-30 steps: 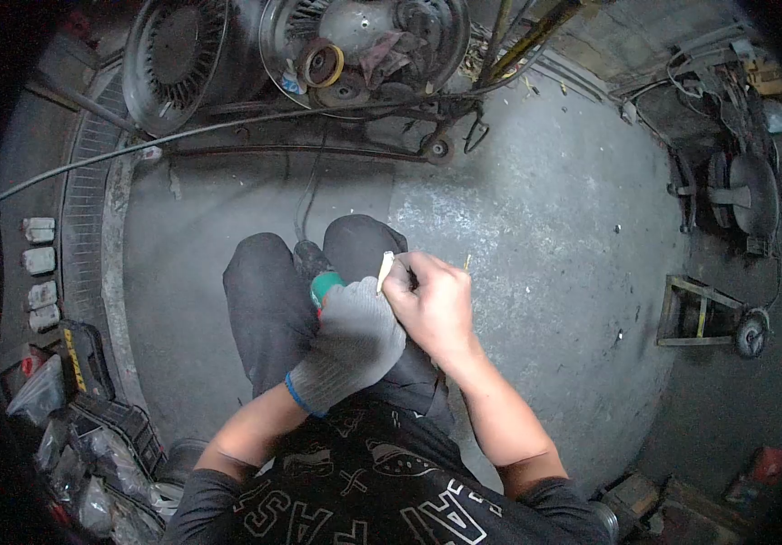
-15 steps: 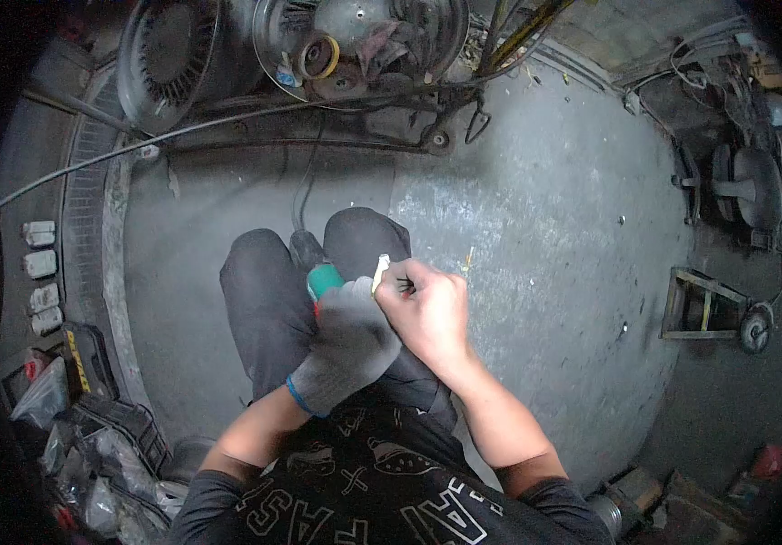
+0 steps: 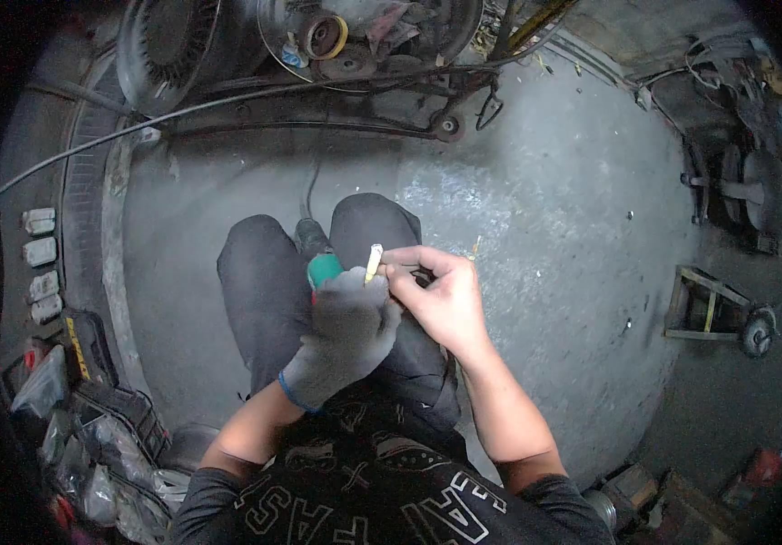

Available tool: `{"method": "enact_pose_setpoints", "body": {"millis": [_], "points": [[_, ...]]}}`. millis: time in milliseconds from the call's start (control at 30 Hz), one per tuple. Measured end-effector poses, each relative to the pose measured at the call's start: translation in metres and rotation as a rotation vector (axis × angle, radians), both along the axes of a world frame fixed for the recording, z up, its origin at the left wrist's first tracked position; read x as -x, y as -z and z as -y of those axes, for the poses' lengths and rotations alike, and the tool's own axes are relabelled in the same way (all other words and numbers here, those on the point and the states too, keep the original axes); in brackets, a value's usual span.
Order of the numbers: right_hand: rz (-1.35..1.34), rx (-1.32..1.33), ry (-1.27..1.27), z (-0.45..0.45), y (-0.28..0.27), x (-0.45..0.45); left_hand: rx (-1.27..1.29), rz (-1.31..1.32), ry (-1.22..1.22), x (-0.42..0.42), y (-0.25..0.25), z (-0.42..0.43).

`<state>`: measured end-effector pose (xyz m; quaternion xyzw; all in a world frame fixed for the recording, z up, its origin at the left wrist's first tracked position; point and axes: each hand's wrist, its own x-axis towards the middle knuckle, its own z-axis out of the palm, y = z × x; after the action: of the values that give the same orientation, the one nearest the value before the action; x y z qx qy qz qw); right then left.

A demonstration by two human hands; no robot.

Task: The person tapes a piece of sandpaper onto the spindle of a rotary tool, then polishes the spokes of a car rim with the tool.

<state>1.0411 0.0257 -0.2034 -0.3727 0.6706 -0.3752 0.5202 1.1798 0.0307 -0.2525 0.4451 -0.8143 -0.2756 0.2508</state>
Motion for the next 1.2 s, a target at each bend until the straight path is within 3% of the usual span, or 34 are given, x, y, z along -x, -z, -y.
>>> {"method": "enact_pose_setpoints", "body": {"millis": [167, 233, 333, 467, 533, 800, 867, 1067, 1133, 1200], "points": [[-0.262, 0.127, -0.088, -0.003, -0.002, -0.014, -0.102, 0.020, 0.012, -0.012, -0.006, 0.000], [-0.570, 0.220, -0.101, -0.001, -0.005, -0.026, -0.007, 0.023, 0.071, -0.017, -0.002, 0.002], [-0.615, 0.338, -0.056, 0.001, 0.000, -0.034, 0.029, -0.043, 0.054, -0.020, 0.001, 0.002], [-0.566, 0.362, -0.031, 0.004, 0.003, -0.032, 0.033, -0.016, 0.032, -0.018, 0.005, 0.001], [-0.491, 0.219, -0.072, 0.006, 0.001, -0.028, 0.048, 0.019, 0.034, -0.017, 0.004, 0.002], [-0.693, 0.294, -0.129, 0.013, 0.014, -0.029, -0.021, -0.085, 0.029, -0.018, -0.001, 0.006], [-0.004, -0.105, -0.027, 0.014, 0.020, -0.016, 0.006, -0.055, 0.038, -0.018, -0.005, 0.006], [-0.102, 0.072, -0.084, 0.002, 0.007, -0.012, 0.017, -0.067, -0.001, -0.020, -0.004, 0.005], [-0.358, 0.158, -0.138, 0.000, 0.007, -0.015, 0.011, -0.011, 0.029, -0.021, -0.001, 0.003], [-0.413, 0.172, -0.095, -0.001, 0.005, -0.022, 0.003, -0.010, 0.031, -0.021, -0.006, 0.004]]}}
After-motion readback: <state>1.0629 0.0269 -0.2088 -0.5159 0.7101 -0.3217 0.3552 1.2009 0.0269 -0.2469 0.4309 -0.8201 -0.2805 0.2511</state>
